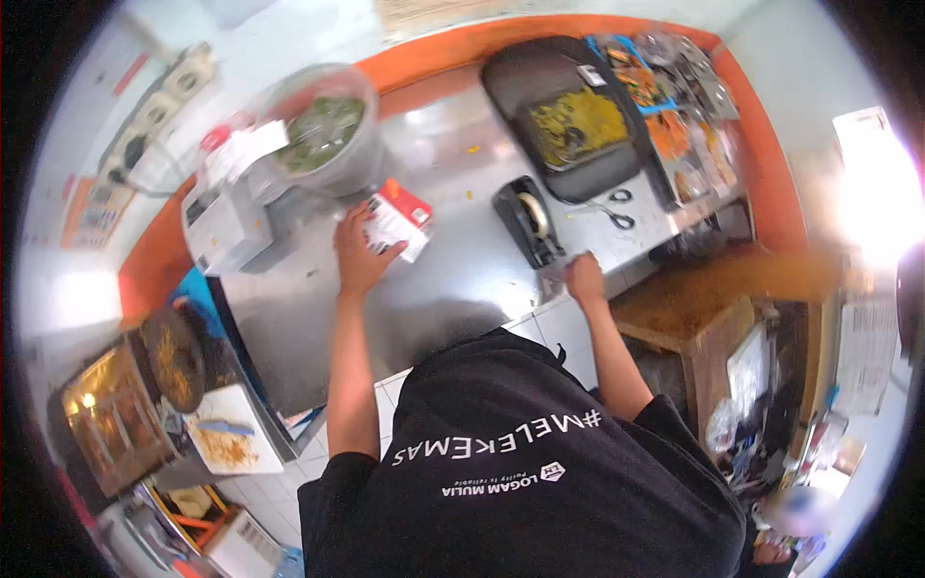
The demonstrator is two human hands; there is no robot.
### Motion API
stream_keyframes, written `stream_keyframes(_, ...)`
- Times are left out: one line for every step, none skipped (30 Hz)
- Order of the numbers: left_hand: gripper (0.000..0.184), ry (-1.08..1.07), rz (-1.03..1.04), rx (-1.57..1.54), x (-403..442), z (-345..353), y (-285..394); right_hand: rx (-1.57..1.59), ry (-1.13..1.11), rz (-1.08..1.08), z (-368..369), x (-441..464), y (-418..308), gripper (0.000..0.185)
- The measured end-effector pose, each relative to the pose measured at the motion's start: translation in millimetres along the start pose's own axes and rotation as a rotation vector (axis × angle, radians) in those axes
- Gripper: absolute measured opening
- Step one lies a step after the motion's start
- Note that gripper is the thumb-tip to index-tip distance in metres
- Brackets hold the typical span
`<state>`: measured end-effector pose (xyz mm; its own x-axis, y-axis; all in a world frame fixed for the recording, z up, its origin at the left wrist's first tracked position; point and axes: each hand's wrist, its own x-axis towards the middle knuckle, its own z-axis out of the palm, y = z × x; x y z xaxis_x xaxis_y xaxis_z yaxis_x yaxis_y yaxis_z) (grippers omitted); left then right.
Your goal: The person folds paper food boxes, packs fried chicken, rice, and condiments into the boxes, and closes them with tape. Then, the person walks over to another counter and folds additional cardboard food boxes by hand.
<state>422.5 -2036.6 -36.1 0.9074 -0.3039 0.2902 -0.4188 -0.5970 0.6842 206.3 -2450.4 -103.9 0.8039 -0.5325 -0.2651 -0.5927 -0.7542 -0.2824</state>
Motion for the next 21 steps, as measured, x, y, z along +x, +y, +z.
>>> stream_keyframes(0.077, -0.001, -0.003, 0.08, -3, 1, -6, -0.084, -0.086, 0.027, 10, 11, 17, 0.028)
stream_keyframes(0.079, -0.002, 0.01, 0.102, -6, -2, -4, -0.11, -0.25, -0.06, 16, 14, 37, 0.026)
stream_keyframes(0.08, 0.013, 0.024, 0.122, -4, -4, -2, -0.15, -0.403, -0.156, 14, 24, 41, 0.025)
stream_keyframes(0.081, 0.004, 0.006, 0.125, -2, -8, -2, -0.101, -0.569, -0.306, -15, 25, 9, 0.025)
stream_keyframes(0.082, -0.022, -0.013, 0.121, -4, -12, 0, -0.054, -0.746, -0.436, -57, 8, -37, 0.025)
stream_keyframes(0.083, -0.044, -0.016, 0.106, 0, -13, 3, 0.046, -0.673, -0.596, -72, 7, -80, 0.025)
stream_keyframes(0.083, -0.038, -0.034, 0.094, 2, -15, 5, 0.147, -0.599, -0.745, -78, 2, -120, 0.024)
stream_keyframes(0.084, -0.041, -0.054, 0.082, 0, -17, 7, 0.129, -0.492, -0.879, -77, 5, -160, 0.024)
stream_keyframes(0.085, -0.047, -0.077, 0.072, -2, -18, 6, 0.113, -0.387, -1.013, -75, 13, -203, 0.023)
stream_keyframes(0.086, -0.033, -0.071, 0.065, -3, -17, 3, 0.141, -0.341, -1.066, -80, 10, -249, 0.023)
stream_keyframes(0.088, -0.021, -0.065, 0.061, -4, -15, 0, 0.175, -0.295, -1.117, -79, 9, -292, 0.022)
stream_keyframes(0.089, -0.013, -0.056, 0.059, -6, -13, -4, 0.015, -0.361, -1.09, -66, 17, -325, 0.023)
stream_keyframes(0.092, 0.003, -0.039, 0.065, -7, -11, -8, -0.146, -0.422, -1.058, -53, 26, -352, 0.024)
stream_keyframes(0.095, 0.017, -0.021, 0.07, -8, -9, -13, -0.217, -0.365, -1.052, -37, 31, -370, 0.027)
stream_keyframes(0.097, 0.03, -0.003, 0.072, -7, -11, -12, -0.288, -0.306, -1.044, -24, 34, -386, 0.031)
stream_keyframes(0.104, 0.001, -0.042, 0.058, -5, -11, -12, -0.361, -0.25, -1.035, -14, 37, -397, 0.035)
stream_keyframes(0.104, -0.009, -0.061, 0.041, -5, -12, -13, -0.39, -0.241, -0.999, -10, 42, -400, 0.038)
stream_keyframes(0.104, -0.021, -0.076, 0.023, -5, -13, -13, -0.418, -0.232, -0.96, -20, 43, -403, 0.042)
stream_keyframes(0.104, -0.029, -0.094, 0.002, -4, -11, -14, -0.452, -0.222, -0.923, -29, 46, -404, 0.046)
stream_keyframes(0.102, -0.042, -0.107, -0.008, -4, -10, -16, -0.467, -0.235, -0.865, -37, 53, -402, 0.049)
stream_keyframes(0.102, -0.043, -0.088, -0.006, -4, -10, -18, -0.482, -0.247, -0.807, -46, 62, -397, 0.052)
